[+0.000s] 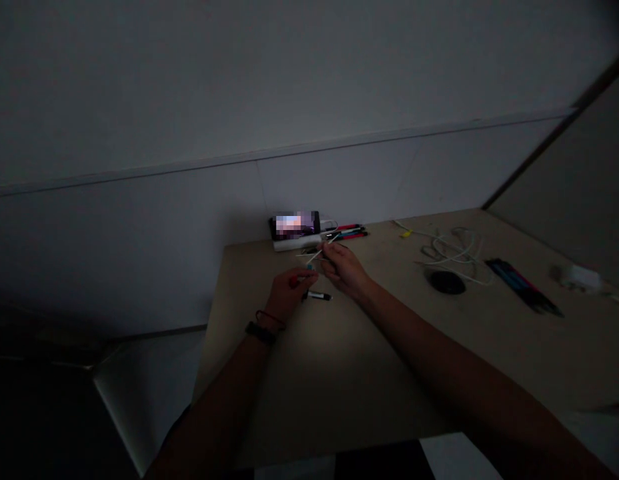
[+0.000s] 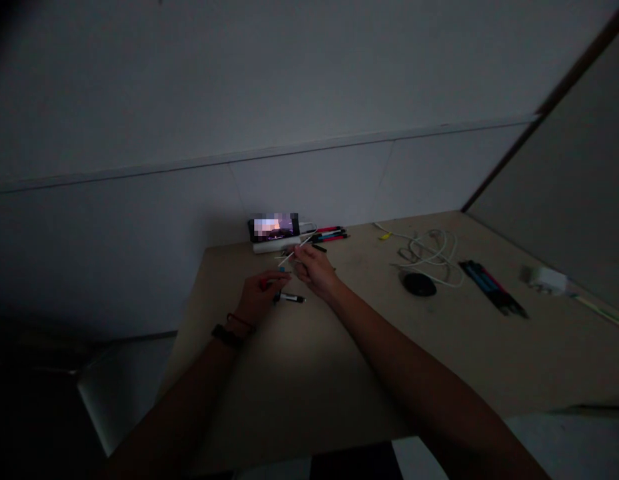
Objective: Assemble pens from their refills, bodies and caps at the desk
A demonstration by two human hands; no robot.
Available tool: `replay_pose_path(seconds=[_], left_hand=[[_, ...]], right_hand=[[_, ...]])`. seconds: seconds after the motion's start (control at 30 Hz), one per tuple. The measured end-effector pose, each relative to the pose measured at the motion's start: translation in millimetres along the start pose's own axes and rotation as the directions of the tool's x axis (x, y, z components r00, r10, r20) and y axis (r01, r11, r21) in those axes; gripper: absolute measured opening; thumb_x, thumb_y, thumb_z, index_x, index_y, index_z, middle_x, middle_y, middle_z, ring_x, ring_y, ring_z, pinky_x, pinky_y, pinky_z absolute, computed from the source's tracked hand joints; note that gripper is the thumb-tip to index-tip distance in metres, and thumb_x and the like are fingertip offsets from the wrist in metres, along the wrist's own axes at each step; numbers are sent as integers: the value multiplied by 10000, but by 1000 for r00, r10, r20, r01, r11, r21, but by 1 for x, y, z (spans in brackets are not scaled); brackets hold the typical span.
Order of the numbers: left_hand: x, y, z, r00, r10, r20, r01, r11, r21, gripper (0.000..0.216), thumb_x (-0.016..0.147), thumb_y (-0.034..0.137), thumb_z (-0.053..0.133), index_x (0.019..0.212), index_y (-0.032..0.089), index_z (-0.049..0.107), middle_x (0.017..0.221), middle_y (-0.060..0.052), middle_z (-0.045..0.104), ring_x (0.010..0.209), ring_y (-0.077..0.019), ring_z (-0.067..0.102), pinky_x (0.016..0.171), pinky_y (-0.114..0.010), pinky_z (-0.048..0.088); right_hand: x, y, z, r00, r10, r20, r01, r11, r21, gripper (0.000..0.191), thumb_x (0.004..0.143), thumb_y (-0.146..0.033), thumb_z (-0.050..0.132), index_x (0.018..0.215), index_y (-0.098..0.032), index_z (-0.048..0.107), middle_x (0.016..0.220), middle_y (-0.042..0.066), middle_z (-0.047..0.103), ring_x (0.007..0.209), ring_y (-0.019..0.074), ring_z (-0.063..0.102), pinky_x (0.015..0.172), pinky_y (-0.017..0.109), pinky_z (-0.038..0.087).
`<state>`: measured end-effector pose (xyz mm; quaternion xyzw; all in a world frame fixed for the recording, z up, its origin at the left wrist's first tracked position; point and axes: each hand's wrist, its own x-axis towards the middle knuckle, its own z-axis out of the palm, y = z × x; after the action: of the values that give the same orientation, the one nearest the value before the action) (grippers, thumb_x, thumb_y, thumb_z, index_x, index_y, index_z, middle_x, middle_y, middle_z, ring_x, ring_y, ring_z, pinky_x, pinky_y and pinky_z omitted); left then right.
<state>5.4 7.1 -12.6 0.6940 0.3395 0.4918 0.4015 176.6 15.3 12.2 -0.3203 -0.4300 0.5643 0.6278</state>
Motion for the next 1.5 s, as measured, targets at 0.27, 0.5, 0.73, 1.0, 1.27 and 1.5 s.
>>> replay_pose_path(seconds=[0.27, 0.5, 0.73, 1.0, 1.27, 1.5], left_hand=[[1, -1, 0, 1000, 8, 4, -8, 1000, 25, 172, 842, 336, 722, 923, 212, 808, 958, -50, 787, 879, -170, 703, 816, -293, 536], [-1, 2, 0, 1000, 13, 28, -14, 1000, 28, 183, 846, 331, 716, 930, 197, 808, 953, -63, 784, 883, -177, 699, 820, -303, 535], [0, 2, 0, 999, 17, 37, -18, 999, 34, 160, 838, 319, 719, 912, 212, 812, 946, -51, 783, 895, -183, 697, 849, -310, 529], [1, 0, -1, 999, 30, 30, -32, 997, 64, 152, 840, 305, 717, 880, 194, 812, 916, -59, 783, 892, -201, 695, 872, -333, 521], [0, 0, 0, 999, 26, 39, -27, 999, 31, 169, 834, 333, 727, 904, 204, 810, 985, -65, 784, 917, -197, 703, 871, -325, 532], [0, 2, 1, 999, 16, 47, -18, 999, 46, 116, 832, 294, 731, 869, 215, 808, 966, -48, 782, 896, -184, 697, 851, -314, 532]], right_hand=[[-1, 0, 0, 998, -3, 60, 6, 999, -48, 417, 750, -567, 808, 844, -184, 673, 618, -49, 557, 389, 15, 228, 336, 174, 138], [1, 1, 0, 999, -38, -20, 38, 999, -29, 463, 714, -591, 816, 909, -191, 686, 803, 11, 702, 377, 3, 248, 326, 179, 154], [-3, 5, 2, 998, 11, 66, -1, 989, -147, 440, 716, -582, 798, 873, -181, 710, 767, 14, 700, 378, 19, 274, 342, 196, 163], [-5, 10, 3, 989, 108, 104, -77, 961, -267, 495, 689, -583, 806, 882, -130, 764, 470, -63, 498, 369, 36, 249, 365, 208, 125], [-2, 8, 1, 998, -47, 32, 53, 974, -220, 472, 735, -629, 763, 858, -173, 738, 503, -60, 493, 372, 45, 250, 350, 209, 147], [0, 11, -1, 996, -65, 56, 77, 965, -249, 464, 758, -644, 742, 784, -183, 698, 450, -83, 380, 380, 66, 254, 368, 210, 168]])
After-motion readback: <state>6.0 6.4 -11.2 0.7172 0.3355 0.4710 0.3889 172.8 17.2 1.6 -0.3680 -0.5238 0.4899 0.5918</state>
